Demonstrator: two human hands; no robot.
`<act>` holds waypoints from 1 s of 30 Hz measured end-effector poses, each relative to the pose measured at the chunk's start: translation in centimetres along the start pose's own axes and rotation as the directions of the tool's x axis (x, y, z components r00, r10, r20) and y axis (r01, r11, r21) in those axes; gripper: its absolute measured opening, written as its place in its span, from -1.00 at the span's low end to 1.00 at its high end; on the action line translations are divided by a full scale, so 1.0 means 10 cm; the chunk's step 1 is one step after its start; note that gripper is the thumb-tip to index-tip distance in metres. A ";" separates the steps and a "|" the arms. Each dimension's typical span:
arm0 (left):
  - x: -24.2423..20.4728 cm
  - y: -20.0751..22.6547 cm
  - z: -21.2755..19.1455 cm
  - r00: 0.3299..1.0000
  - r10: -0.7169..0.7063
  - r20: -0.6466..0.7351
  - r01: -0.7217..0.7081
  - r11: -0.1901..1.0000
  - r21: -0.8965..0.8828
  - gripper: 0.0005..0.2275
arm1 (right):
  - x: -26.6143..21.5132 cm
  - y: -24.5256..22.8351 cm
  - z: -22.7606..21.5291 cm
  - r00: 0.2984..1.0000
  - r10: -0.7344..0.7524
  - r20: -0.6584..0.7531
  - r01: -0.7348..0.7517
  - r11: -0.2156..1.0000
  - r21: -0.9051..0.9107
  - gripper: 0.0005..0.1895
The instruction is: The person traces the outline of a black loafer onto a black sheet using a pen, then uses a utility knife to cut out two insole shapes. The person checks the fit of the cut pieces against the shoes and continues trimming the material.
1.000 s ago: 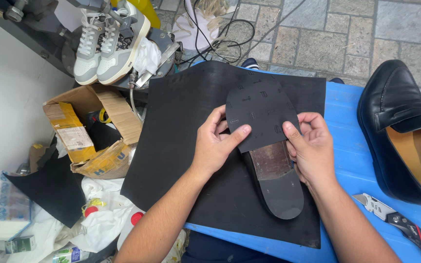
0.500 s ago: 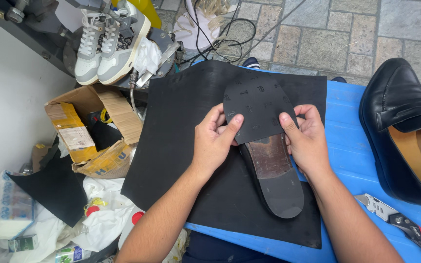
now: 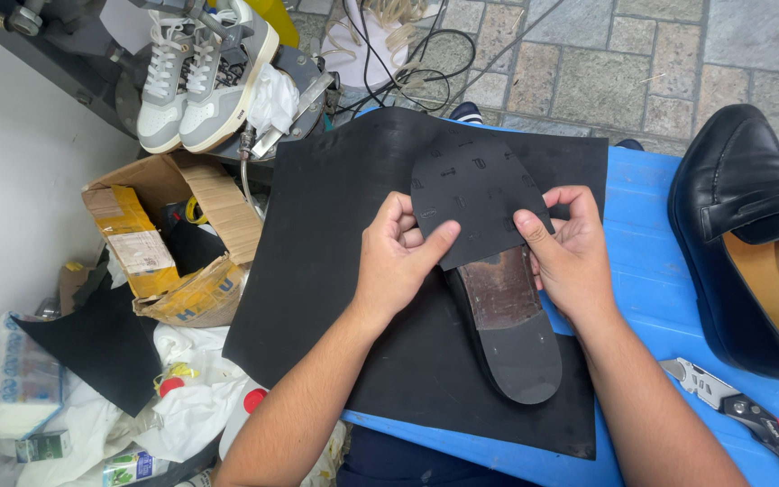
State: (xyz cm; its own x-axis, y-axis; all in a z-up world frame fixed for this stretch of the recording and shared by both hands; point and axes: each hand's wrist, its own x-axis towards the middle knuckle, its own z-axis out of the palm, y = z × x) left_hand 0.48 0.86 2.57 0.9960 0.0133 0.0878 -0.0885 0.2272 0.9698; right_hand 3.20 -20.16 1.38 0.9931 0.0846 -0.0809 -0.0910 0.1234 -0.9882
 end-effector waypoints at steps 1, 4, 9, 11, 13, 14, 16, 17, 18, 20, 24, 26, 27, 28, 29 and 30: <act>-0.01 0.00 0.01 1.000 -0.014 0.000 0.014 1.000 0.022 -0.72 | -0.01 0.01 0.00 1.000 -0.004 -0.002 0.004 1.000 0.016 -0.64; 0.00 0.03 0.03 0.999 -0.041 -0.006 0.042 0.996 0.076 -0.63 | -0.02 0.03 0.02 1.000 -0.002 -0.019 0.002 1.000 0.004 -0.64; 0.03 0.05 0.03 0.997 -0.072 -0.035 0.074 0.994 0.075 -0.61 | -0.06 0.02 0.09 0.999 -0.023 -0.048 0.021 0.999 -0.044 -0.65; 0.04 0.05 0.03 0.997 -0.072 -0.021 0.073 0.996 0.053 -0.60 | -0.07 0.00 0.09 0.998 -0.030 -0.056 0.027 0.999 -0.047 -0.65; 0.04 0.03 0.02 0.996 -0.089 -0.013 0.089 0.996 0.031 -0.60 | -0.08 0.00 0.10 0.997 -0.036 -0.069 0.033 0.998 -0.051 -0.64; 0.04 0.02 0.01 0.995 -0.102 -0.013 0.102 0.995 0.021 -0.60 | -0.09 0.00 0.10 0.996 -0.040 -0.075 0.036 0.998 -0.053 -0.64; 0.05 0.01 0.00 0.993 -0.119 -0.008 0.119 0.993 -0.006 -0.61 | -0.10 0.01 0.11 0.995 -0.041 -0.094 0.036 0.998 -0.055 -0.64; 0.05 0.00 0.00 0.992 -0.124 -0.003 0.124 0.992 -0.024 -0.62 | -0.10 0.01 0.12 0.994 -0.042 -0.103 0.036 0.998 -0.056 -0.64; 0.06 0.00 -0.01 0.992 -0.128 0.002 0.128 0.991 -0.041 -0.62 | -0.10 0.01 0.12 0.993 -0.046 -0.107 0.040 0.998 -0.056 -0.64; 0.09 -0.02 -0.01 0.993 -0.116 0.010 0.117 0.990 -0.073 -0.65 | -0.10 0.02 0.12 0.992 -0.053 -0.117 0.046 0.997 -0.058 -0.64; 0.12 -0.03 -0.04 0.990 -0.141 0.009 0.141 0.988 -0.064 -0.71 | -0.10 0.03 0.11 0.992 -0.029 -0.120 0.018 0.995 -0.095 -0.65; 0.13 -0.01 -0.06 0.989 -0.149 -0.009 0.149 0.989 -0.004 -0.71 | -0.10 0.04 0.10 0.993 -0.021 -0.116 0.009 0.995 -0.101 -0.65; 0.14 -0.01 -0.06 0.988 -0.154 -0.018 0.155 0.988 0.026 -0.72 | -0.09 0.05 0.10 0.994 -0.011 -0.107 0.002 0.996 -0.087 -0.66; 0.14 0.00 -0.06 0.984 -0.175 -0.021 0.176 0.984 0.041 -0.72 | -0.09 0.05 0.09 0.995 -0.002 -0.098 -0.005 0.997 -0.074 -0.67; 0.15 0.00 -0.07 0.980 -0.196 -0.024 0.197 0.979 0.055 -0.72 | -0.08 0.06 0.08 0.996 0.007 -0.088 -0.012 0.998 -0.061 -0.67; 0.15 0.01 -0.08 0.976 -0.217 -0.027 0.218 0.974 0.069 -0.73 | -0.08 0.07 0.07 0.997 0.029 -0.074 -0.032 0.998 -0.048 -0.69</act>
State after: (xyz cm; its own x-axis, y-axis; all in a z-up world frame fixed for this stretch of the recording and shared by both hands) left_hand 1.98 1.66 2.61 0.9914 -0.0104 -0.1304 0.1304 0.1569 0.9790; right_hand 2.31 -19.47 0.88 0.9928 0.0146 -0.1187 -0.1195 0.0729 -0.9902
